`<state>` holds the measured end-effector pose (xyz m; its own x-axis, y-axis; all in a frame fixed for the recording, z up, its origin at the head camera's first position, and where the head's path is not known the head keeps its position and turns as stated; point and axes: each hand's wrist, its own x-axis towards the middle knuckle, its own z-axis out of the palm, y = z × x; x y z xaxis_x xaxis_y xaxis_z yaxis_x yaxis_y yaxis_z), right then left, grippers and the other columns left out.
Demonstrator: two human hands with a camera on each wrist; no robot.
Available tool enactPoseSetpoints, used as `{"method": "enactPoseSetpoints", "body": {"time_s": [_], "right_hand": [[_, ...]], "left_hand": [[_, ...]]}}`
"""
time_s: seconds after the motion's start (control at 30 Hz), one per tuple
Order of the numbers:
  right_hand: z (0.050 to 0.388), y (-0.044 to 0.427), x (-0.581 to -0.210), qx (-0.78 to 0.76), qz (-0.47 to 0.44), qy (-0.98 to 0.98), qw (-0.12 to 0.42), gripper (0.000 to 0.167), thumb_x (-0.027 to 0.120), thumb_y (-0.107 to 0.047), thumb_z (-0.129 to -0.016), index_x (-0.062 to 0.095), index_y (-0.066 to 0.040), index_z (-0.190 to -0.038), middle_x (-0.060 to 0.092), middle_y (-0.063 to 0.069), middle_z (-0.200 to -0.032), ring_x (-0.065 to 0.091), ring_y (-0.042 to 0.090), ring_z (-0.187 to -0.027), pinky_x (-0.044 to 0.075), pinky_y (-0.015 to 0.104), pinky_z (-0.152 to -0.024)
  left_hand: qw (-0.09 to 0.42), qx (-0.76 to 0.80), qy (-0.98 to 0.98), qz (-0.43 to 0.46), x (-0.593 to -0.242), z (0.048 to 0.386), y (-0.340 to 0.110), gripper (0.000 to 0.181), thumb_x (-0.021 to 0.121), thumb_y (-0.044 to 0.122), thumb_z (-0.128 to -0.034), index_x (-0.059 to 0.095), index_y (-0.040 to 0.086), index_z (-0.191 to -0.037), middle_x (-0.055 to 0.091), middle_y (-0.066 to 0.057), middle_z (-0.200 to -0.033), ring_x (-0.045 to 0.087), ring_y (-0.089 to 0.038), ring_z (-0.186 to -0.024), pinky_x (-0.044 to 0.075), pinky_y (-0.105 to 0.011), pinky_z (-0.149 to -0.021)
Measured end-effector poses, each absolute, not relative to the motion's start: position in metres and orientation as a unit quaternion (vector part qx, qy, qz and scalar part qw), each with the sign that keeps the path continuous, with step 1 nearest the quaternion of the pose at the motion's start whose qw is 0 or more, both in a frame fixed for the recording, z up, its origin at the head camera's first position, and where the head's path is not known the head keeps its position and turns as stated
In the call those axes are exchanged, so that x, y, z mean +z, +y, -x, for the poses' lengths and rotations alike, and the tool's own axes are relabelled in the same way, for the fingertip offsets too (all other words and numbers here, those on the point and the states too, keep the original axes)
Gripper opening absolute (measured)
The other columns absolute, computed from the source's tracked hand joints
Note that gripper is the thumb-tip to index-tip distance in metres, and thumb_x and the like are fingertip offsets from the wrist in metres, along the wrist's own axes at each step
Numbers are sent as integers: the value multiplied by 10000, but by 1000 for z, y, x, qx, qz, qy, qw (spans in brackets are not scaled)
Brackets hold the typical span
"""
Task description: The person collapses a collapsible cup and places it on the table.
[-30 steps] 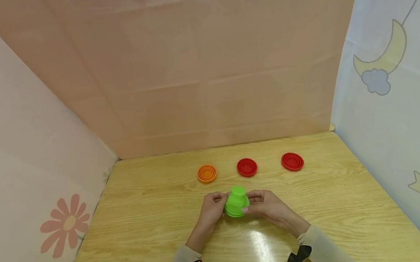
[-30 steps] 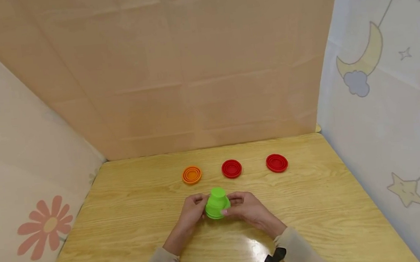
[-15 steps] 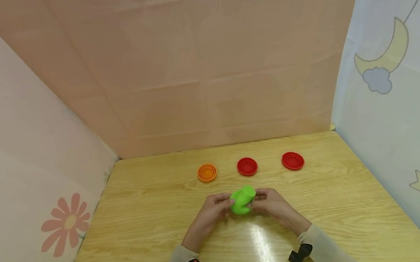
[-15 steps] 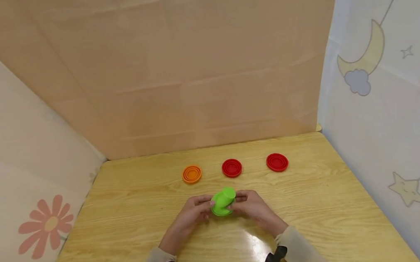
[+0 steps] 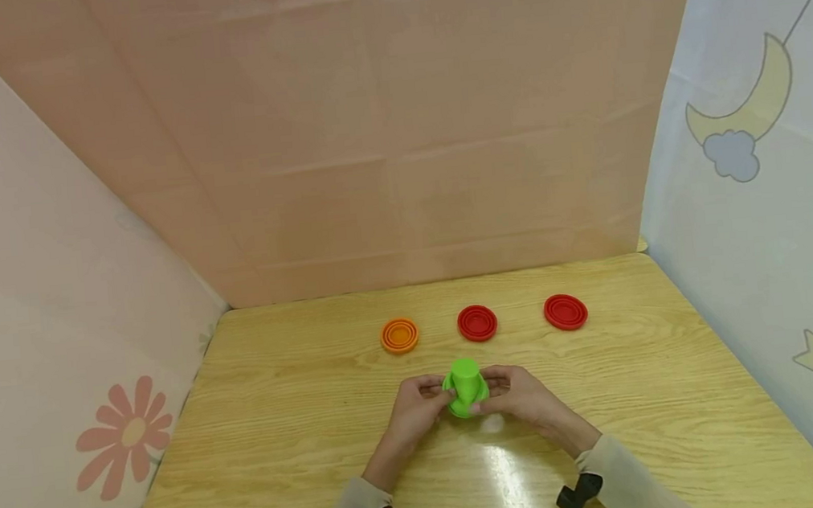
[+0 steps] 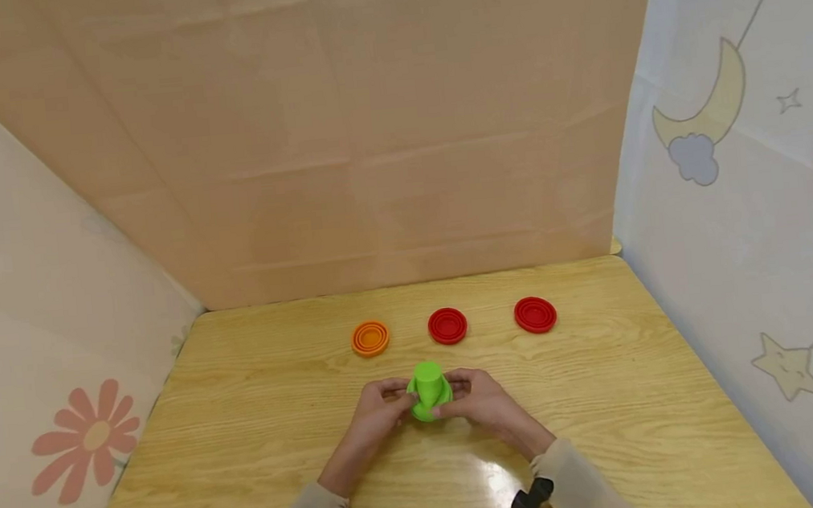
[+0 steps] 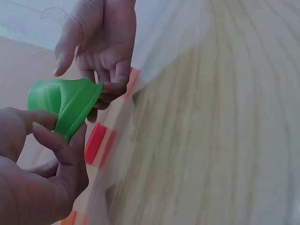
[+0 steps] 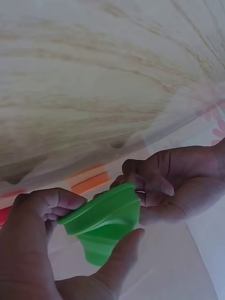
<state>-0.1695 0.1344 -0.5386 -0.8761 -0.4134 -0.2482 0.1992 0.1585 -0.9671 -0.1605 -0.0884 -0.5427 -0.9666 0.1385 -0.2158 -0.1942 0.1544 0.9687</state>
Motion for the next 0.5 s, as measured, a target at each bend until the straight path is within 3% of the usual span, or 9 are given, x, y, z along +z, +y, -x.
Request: {"method": "enactPoseSetpoints", "body": {"time_s": [0.23,0.5], "right_hand": [[169,132,-538,-629,56,742,224,797,889,-184,-844,494,115,-1468,668,233,-1369,692,257,-1192,580,366,-1047],[168,127,-539,-614,50,761,206,720,889,-174,-833,567,115,-1408,735,180,-1262,715,209,-1090,584,350,-996]], "left_hand": [[104,643,758,39,-543,158,-83,297,760,90,-897,743,-69,-1147,727,-105,-934,625,-126,-841,540,-174,-674],[100,639,761,42,-546,157,-81,253,747,70,-899,753,-72,-1108,717,-76,-870,620,-112,-793,525,-171,-654]]}}
